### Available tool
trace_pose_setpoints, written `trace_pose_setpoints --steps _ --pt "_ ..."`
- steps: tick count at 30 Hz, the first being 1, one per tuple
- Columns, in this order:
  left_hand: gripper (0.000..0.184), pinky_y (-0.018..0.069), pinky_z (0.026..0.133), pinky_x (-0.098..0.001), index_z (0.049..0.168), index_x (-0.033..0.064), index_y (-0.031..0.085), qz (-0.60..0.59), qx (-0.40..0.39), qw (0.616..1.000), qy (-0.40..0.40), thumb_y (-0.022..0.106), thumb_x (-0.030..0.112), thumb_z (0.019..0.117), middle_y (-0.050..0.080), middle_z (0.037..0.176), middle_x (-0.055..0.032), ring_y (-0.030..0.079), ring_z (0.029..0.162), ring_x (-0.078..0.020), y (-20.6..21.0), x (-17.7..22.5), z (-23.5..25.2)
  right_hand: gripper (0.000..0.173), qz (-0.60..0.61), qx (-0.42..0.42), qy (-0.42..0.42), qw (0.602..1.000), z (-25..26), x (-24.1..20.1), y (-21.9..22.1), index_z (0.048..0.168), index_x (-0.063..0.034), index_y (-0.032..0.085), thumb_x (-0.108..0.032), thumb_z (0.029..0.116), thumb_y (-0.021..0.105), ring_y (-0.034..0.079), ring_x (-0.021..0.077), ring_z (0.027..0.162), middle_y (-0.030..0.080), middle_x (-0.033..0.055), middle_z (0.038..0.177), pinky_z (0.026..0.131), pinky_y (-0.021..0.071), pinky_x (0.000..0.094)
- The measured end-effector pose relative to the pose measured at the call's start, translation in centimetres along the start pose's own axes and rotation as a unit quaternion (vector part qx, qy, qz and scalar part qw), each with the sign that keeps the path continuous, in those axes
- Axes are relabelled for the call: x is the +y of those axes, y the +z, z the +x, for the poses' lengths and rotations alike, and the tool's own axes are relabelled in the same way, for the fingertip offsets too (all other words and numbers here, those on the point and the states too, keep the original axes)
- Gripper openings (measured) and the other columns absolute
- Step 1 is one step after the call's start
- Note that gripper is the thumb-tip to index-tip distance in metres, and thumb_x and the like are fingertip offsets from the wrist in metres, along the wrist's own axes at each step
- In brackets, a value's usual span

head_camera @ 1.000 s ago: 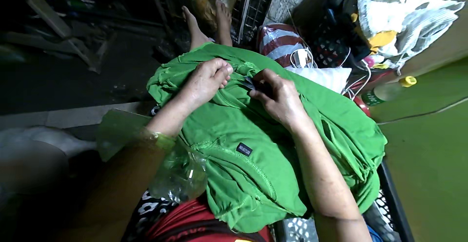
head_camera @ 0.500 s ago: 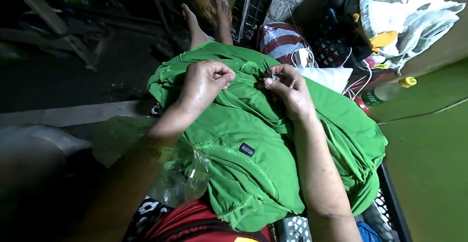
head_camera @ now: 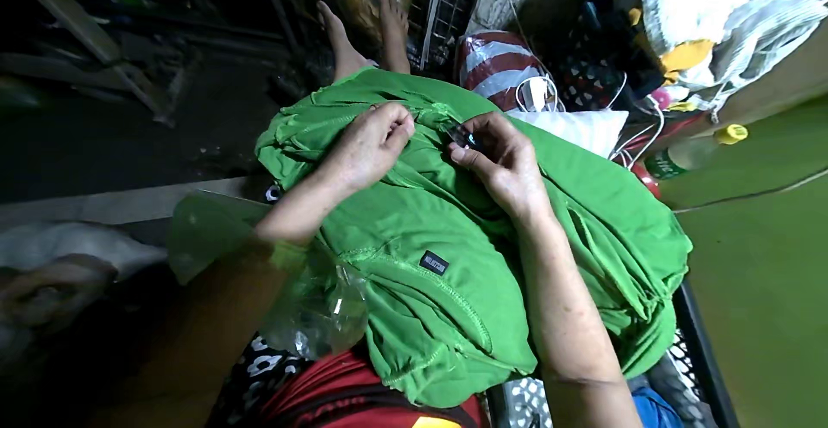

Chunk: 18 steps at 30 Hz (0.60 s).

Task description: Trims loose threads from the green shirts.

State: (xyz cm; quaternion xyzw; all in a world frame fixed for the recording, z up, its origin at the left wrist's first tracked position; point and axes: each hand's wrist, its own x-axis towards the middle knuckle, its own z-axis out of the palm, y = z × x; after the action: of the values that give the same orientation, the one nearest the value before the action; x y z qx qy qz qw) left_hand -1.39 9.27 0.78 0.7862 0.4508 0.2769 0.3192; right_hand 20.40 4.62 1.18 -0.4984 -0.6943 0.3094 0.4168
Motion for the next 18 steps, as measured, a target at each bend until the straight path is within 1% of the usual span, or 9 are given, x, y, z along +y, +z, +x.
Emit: trace_pose_setpoints --steps 2,3,4,5,6,7,8,13,18 --pt "0.025 0.0514 0.077 -0.0314 0.106 0.0092 0.065 -0.019 0.064 0.993 0.099 0.047 0.026 0.1076 0.063 0.091 -0.0028 0.061 0.084 -0.0099 2.1 -5.0 1.3 0.021 -0.031 -0.019 -0.019 0.999 -0.1 0.1 -0.1 0.113 -0.0003 0.064 -0.009 0.0948 0.068 0.066 0.0039 0.083 0.069 0.0054 0.097 0.076 0.0556 0.0212" --pt "0.025 0.0523 0.078 -0.0312 0.106 0.0117 0.066 -0.021 0.085 0.987 0.135 0.047 0.028 0.1073 0.064 0.092 -0.0006 0.061 0.085 -0.0089 2.9 -6.7 1.9 0.020 -0.064 -0.024 -0.022 0.997 -0.2 -0.1 -0.1 0.113 -0.0011 0.066 -0.010 0.0948 0.068 0.066 0.0059 0.083 0.070 0.0058 0.096 0.076 0.0560 0.0241" --pt "0.025 0.0520 0.078 -0.0315 0.106 0.0115 0.066 -0.020 0.088 0.985 0.145 0.046 0.027 0.1072 0.063 0.093 -0.0010 0.061 0.086 -0.0093 3.0 -6.8 1.9 0.020 -0.105 -0.025 -0.021 0.994 -0.2 -0.5 0.0 0.113 -0.0017 0.067 -0.011 0.0949 0.068 0.066 0.0100 0.081 0.070 0.0071 0.094 0.076 0.0562 0.0296" --pt "0.025 0.0507 0.079 -0.0319 0.106 0.0092 0.064 -0.015 0.060 0.992 0.110 0.045 0.025 0.1079 0.062 0.093 -0.0028 0.060 0.087 -0.0104 2.1 -5.1 1.3 0.021 -0.146 -0.022 -0.018 0.989 -0.3 -0.9 0.2 0.113 -0.0018 0.068 -0.012 0.0946 0.068 0.068 0.0163 0.081 0.071 0.0093 0.093 0.075 0.0571 0.0379" --pt "0.025 0.0472 0.079 -0.0350 0.107 0.0036 0.061 -0.019 0.014 0.999 0.049 0.044 0.021 0.1096 0.059 0.094 -0.0081 0.057 0.086 -0.0147 0.7 -2.3 0.4 0.021 -0.180 -0.016 -0.015 0.983 -0.3 -1.5 0.5 0.112 -0.0010 0.069 -0.012 0.0940 0.069 0.069 0.0239 0.082 0.071 0.0126 0.093 0.075 0.0561 0.0471" --pt "0.025 0.0466 0.080 -0.0368 0.108 0.0005 0.060 -0.016 -0.003 1.000 0.006 0.043 0.019 0.1099 0.059 0.096 -0.0116 0.056 0.086 -0.0177 0.0 -0.3 -0.1 0.020 -0.212 -0.008 -0.015 0.977 -0.3 -2.0 1.0 0.110 -0.0009 0.069 -0.012 0.0933 0.069 0.069 0.0290 0.082 0.071 0.0145 0.091 0.074 0.0553 0.0527" --pt "0.025 0.0475 0.082 -0.0376 0.109 -0.0007 0.060 -0.009 -0.002 1.000 -0.011 0.043 0.018 0.1098 0.060 0.099 -0.0138 0.058 0.088 -0.0193 -0.2 0.6 -0.4 0.019 -0.240 0.001 -0.010 0.971 -0.3 -2.5 1.4 0.109 -0.0018 0.070 -0.013 0.0926 0.069 0.069 0.0317 0.081 0.070 0.0153 0.091 0.071 0.0545 0.0547" --pt "0.024 0.0481 0.083 -0.0396 0.108 -0.0027 0.061 0.016 0.064 0.997 0.037 0.045 0.014 0.1076 0.062 0.108 -0.0191 0.060 0.092 -0.0235 1.1 0.3 -1.2 0.021 -0.300 0.015 0.024 0.954 0.1 -3.5 2.7 0.111 -0.0039 0.070 -0.013 0.0927 0.067 0.069 0.0365 0.083 0.069 0.0182 0.093 0.068 0.0528 0.0548" --pt "0.022 0.0478 0.083 -0.0388 0.107 -0.0026 0.061 0.022 0.090 0.995 0.034 0.045 0.012 0.1069 0.062 0.107 -0.0189 0.060 0.092 -0.0233 1.8 0.2 -1.4 0.022 -0.301 0.003 0.020 0.953 0.2 -3.3 2.8 0.113 -0.0055 0.071 -0.013 0.0916 0.067 0.068 0.0367 0.084 0.067 0.0187 0.095 0.066 0.0519 0.0545"
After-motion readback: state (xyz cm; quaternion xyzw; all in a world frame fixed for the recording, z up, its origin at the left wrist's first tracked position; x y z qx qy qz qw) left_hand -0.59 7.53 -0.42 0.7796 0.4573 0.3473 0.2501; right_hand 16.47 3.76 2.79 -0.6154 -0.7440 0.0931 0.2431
